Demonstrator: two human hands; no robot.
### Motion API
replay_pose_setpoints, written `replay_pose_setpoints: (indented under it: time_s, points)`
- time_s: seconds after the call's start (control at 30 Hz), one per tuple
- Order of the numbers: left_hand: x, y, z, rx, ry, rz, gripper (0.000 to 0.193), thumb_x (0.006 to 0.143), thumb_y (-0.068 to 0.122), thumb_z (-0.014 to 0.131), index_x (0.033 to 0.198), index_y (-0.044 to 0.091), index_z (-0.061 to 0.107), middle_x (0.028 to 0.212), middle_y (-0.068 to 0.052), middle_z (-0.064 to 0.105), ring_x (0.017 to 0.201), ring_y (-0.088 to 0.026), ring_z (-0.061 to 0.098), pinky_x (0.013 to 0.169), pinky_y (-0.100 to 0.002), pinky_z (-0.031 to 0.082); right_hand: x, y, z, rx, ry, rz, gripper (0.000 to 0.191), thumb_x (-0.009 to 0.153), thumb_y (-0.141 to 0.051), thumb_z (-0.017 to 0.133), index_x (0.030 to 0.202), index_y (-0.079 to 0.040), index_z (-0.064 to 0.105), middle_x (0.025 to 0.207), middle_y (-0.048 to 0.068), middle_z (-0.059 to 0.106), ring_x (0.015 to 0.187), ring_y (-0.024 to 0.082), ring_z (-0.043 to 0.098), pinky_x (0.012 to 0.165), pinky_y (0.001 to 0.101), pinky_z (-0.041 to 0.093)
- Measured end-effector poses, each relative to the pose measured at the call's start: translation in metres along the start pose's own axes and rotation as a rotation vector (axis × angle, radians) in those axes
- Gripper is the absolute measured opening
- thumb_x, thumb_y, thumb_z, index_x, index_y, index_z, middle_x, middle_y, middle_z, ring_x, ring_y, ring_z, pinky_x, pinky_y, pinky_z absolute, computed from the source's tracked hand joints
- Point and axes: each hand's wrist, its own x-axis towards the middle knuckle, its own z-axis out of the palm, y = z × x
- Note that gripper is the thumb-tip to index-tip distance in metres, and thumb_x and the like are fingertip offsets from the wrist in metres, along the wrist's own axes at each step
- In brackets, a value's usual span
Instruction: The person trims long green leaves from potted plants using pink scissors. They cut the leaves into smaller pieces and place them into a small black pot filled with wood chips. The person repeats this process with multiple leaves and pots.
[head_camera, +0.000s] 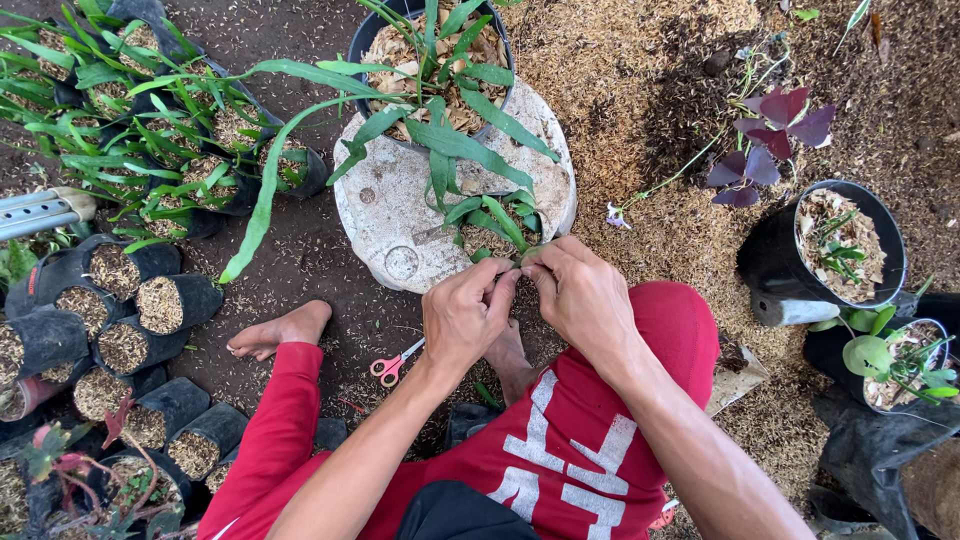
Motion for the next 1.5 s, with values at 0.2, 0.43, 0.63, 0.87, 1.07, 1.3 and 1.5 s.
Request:
replay_pose_setpoints:
  time_s: [0.2, 0.43, 0.63, 0.87, 1.07, 1.3, 1.5]
  points:
    - [-0.001, -0.002, 0.006, 0.011, 0.023, -0.003, 0.009, 0.091, 0.016, 0.075, 0.096, 0.009, 0.074, 0.078, -0.009, 0.074, 0.059, -0.022, 0.07, 0.052, -0.035, 0.052, 0.001, 0.005, 0.002, 0.007, 0.011, -0.019, 0.011, 0.088, -0.011, 0.072, 0.097, -0.007, 0.077, 0.095, 0.008, 0.073, 0.082, 0.03, 0.072, 0.07, 0.0408, 0.058]
    - [-0.004, 0.0, 0.008, 0.02, 0.012, -0.074, 0.011, 0.09, 0.017, 0.077, 0.097, 0.008, 0.074, 0.063, -0.007, 0.066, 0.049, -0.02, 0.064, 0.047, -0.035, 0.048, 0.001, 0.001, -0.002, 0.027, -0.002, 0.014, 0.011, 0.089, -0.011, 0.072, 0.098, -0.007, 0.076, 0.095, 0.008, 0.073, 0.082, 0.031, 0.073, 0.071, 0.0403, 0.058]
    - [-0.01, 0.002, 0.002, 0.08, 0.048, 0.114, 0.038, 0.089, 0.02, 0.078, 0.122, 0.005, 0.069, 0.058, -0.004, 0.062, 0.049, -0.019, 0.063, 0.05, -0.035, 0.05, 0.004, 0.002, -0.007, 0.123, -0.043, 0.155, 0.019, 0.083, -0.015, 0.077, 0.096, -0.005, 0.069, 0.089, 0.008, 0.075, 0.08, 0.023, 0.076, 0.071, 0.037, 0.059]
    - [-0.003, -0.006, 0.005, 0.367, -0.114, 0.147, 0.055, 0.089, 0.025, 0.073, 0.14, 0.005, 0.06, 0.059, -0.007, 0.066, 0.047, -0.023, 0.064, 0.048, -0.038, 0.051, 0.009, 0.004, -0.005, 0.1, -0.117, 0.285, 0.03, 0.083, -0.017, 0.076, 0.105, -0.007, 0.059, 0.084, 0.008, 0.075, 0.077, 0.022, 0.076, 0.071, 0.0378, 0.059]
    - [-0.003, -0.011, 0.007, 0.422, -0.092, 0.195, 0.055, 0.09, 0.02, 0.071, 0.141, 0.004, 0.059, 0.059, -0.006, 0.064, 0.049, -0.022, 0.063, 0.054, -0.037, 0.052, 0.011, 0.01, -0.006, 0.091, -0.147, 0.302, 0.028, 0.083, -0.013, 0.071, 0.105, -0.005, 0.055, 0.085, 0.009, 0.075, 0.079, 0.027, 0.077, 0.073, 0.0431, 0.058]
    - [-0.027, -0.024, 0.004, 0.263, 0.104, 0.339, 0.037, 0.096, 0.012, 0.07, 0.131, 0.004, 0.064, 0.065, -0.002, 0.067, 0.052, -0.013, 0.06, 0.052, -0.032, 0.046, 0.018, 0.022, -0.004, 0.119, -0.143, 0.422, 0.031, 0.086, -0.01, 0.064, 0.115, -0.003, 0.054, 0.098, 0.014, 0.076, 0.087, 0.03, 0.076, 0.081, 0.0421, 0.058]
    - [-0.013, -0.051, 0.0, -0.396, 0.131, -0.502, 0.022, 0.099, 0.024, 0.065, 0.101, 0.002, 0.066, 0.082, -0.003, 0.073, 0.07, -0.01, 0.071, 0.058, -0.027, 0.058, 0.028, 0.028, 0.002, 0.154, -0.232, 0.397, 0.06, 0.08, -0.007, 0.062, 0.138, -0.002, 0.045, 0.122, 0.017, 0.069, 0.098, 0.029, 0.074, 0.089, 0.0412, 0.055]
